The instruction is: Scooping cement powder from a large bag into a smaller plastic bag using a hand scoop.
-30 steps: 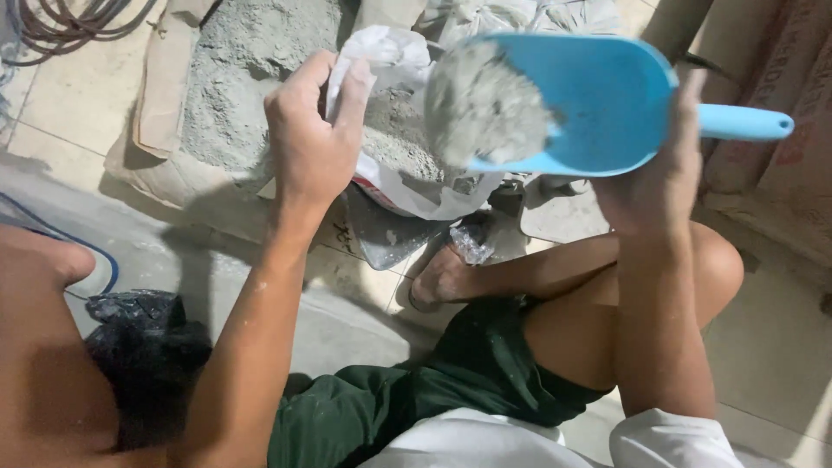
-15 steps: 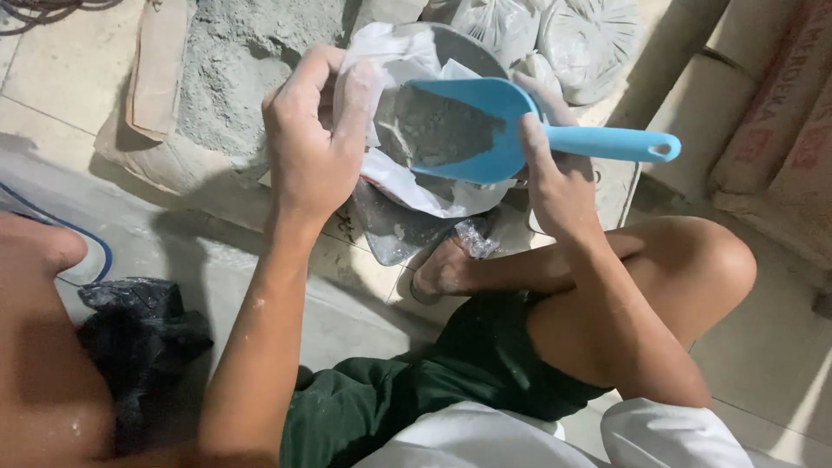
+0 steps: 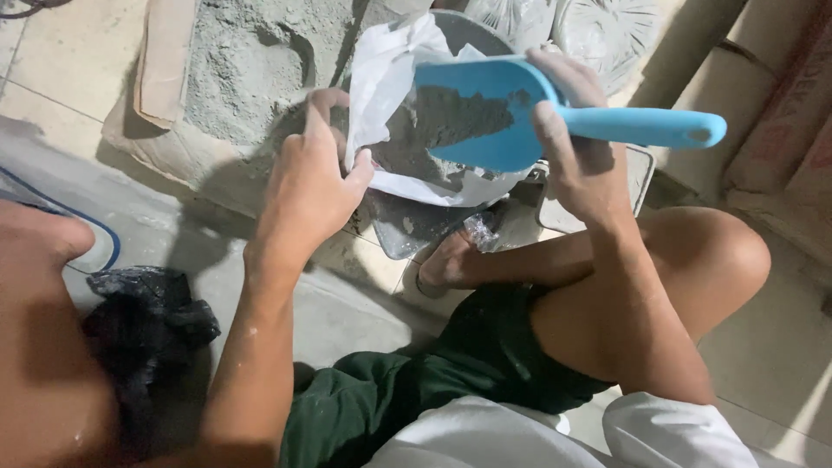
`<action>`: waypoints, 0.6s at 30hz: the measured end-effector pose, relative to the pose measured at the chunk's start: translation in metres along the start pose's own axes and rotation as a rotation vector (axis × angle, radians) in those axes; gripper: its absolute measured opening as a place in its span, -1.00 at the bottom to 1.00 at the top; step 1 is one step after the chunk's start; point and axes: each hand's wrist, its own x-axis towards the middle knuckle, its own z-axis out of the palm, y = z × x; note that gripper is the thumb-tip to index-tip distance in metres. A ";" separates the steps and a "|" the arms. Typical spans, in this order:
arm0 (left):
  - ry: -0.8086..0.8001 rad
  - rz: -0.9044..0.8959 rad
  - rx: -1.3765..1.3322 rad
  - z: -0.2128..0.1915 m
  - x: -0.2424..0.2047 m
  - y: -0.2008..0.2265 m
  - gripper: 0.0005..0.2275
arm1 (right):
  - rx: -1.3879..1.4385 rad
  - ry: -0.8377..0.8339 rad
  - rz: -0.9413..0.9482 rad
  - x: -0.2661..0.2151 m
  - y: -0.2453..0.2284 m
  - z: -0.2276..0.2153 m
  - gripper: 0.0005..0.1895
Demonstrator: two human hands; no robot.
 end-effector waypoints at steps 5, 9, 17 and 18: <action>0.018 0.054 -0.024 -0.001 0.000 0.010 -0.53 | -0.039 -0.192 -0.082 0.001 0.002 0.007 -0.57; 0.125 0.272 -0.059 0.013 -0.001 -0.004 -0.83 | -0.015 -0.292 -0.034 -0.002 0.003 0.020 -0.56; 0.184 0.424 -0.271 0.001 -0.006 -0.019 -0.59 | -0.333 -0.319 -0.128 0.003 -0.031 -0.003 -0.49; 0.147 0.375 -0.320 -0.006 -0.009 -0.022 -0.55 | -0.399 -0.278 -0.078 0.005 -0.048 -0.012 -0.50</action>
